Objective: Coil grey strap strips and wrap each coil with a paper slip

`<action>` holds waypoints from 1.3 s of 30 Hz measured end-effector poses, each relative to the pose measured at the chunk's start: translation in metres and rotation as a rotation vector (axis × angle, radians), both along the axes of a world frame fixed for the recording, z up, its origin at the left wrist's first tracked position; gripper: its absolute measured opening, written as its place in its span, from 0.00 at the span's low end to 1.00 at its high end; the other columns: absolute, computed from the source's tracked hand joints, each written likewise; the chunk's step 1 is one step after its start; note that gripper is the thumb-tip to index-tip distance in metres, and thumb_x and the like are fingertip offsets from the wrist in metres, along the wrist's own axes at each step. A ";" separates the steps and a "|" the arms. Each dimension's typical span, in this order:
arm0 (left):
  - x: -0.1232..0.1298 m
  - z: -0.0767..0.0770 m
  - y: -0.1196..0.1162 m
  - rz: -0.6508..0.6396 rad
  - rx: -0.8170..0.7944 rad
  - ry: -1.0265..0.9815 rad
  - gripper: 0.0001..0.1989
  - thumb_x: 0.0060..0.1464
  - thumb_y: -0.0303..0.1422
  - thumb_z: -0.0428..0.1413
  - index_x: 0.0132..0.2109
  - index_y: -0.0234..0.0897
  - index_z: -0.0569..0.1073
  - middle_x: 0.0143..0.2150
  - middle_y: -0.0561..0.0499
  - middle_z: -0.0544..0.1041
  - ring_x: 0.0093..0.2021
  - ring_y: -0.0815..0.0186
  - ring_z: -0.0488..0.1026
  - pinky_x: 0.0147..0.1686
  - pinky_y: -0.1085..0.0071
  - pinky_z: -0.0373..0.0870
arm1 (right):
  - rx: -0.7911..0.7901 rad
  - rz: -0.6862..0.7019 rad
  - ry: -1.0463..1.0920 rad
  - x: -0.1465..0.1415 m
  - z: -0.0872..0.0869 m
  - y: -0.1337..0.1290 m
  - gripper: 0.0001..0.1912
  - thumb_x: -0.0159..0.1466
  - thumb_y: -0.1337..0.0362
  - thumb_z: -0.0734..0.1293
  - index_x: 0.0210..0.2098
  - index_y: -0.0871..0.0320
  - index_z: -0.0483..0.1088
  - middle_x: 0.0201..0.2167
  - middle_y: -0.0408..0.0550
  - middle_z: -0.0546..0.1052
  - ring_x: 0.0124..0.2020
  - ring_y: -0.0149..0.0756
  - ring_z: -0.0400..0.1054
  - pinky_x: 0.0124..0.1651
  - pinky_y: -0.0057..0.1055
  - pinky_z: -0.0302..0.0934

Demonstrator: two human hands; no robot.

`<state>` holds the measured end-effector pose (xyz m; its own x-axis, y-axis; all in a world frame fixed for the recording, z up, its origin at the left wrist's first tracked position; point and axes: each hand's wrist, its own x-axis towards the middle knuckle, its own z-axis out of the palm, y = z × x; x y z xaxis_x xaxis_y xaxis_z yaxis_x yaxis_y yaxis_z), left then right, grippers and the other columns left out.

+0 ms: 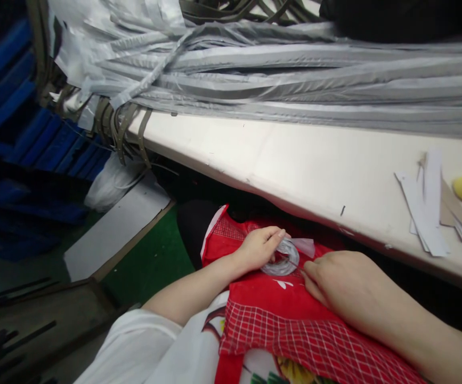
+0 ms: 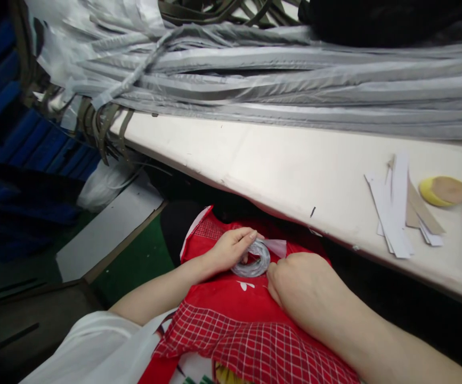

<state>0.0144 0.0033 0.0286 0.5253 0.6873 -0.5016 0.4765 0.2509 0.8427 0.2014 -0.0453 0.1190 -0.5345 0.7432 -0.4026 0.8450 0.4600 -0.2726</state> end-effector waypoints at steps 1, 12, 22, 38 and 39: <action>0.000 0.002 0.000 -0.016 0.032 0.015 0.25 0.64 0.48 0.43 0.48 0.36 0.77 0.23 0.54 0.73 0.21 0.68 0.71 0.26 0.74 0.65 | -0.012 0.011 -0.035 -0.005 0.001 0.002 0.13 0.60 0.70 0.63 0.22 0.55 0.74 0.17 0.49 0.77 0.17 0.41 0.70 0.20 0.33 0.50; -0.003 0.010 -0.004 -0.043 0.256 0.041 0.18 0.65 0.39 0.46 0.43 0.36 0.78 0.40 0.50 0.81 0.40 0.64 0.76 0.41 0.73 0.69 | 0.004 -0.056 0.001 -0.033 -0.019 0.020 0.08 0.64 0.69 0.63 0.32 0.60 0.74 0.27 0.51 0.80 0.27 0.41 0.76 0.27 0.32 0.61; -0.005 0.009 -0.003 -0.029 0.225 -0.063 0.18 0.64 0.34 0.45 0.45 0.34 0.78 0.43 0.47 0.81 0.44 0.63 0.76 0.47 0.71 0.69 | 0.186 -0.220 0.253 0.001 -0.040 -0.005 0.08 0.67 0.63 0.62 0.34 0.54 0.74 0.29 0.45 0.79 0.30 0.37 0.74 0.33 0.31 0.61; 0.003 0.016 -0.012 -0.187 0.493 -0.167 0.15 0.64 0.35 0.49 0.37 0.34 0.78 0.34 0.46 0.79 0.38 0.64 0.74 0.41 0.71 0.68 | -0.570 -0.817 0.946 0.011 -0.105 0.017 0.23 0.62 0.45 0.61 0.27 0.59 0.73 0.25 0.46 0.76 0.27 0.35 0.66 0.33 0.31 0.59; 0.004 0.016 -0.012 -0.193 0.497 -0.173 0.14 0.64 0.34 0.49 0.38 0.34 0.78 0.36 0.46 0.78 0.40 0.64 0.74 0.43 0.71 0.69 | -0.579 -0.826 0.968 0.009 -0.108 0.017 0.23 0.60 0.45 0.63 0.26 0.59 0.72 0.24 0.46 0.75 0.26 0.34 0.66 0.32 0.31 0.59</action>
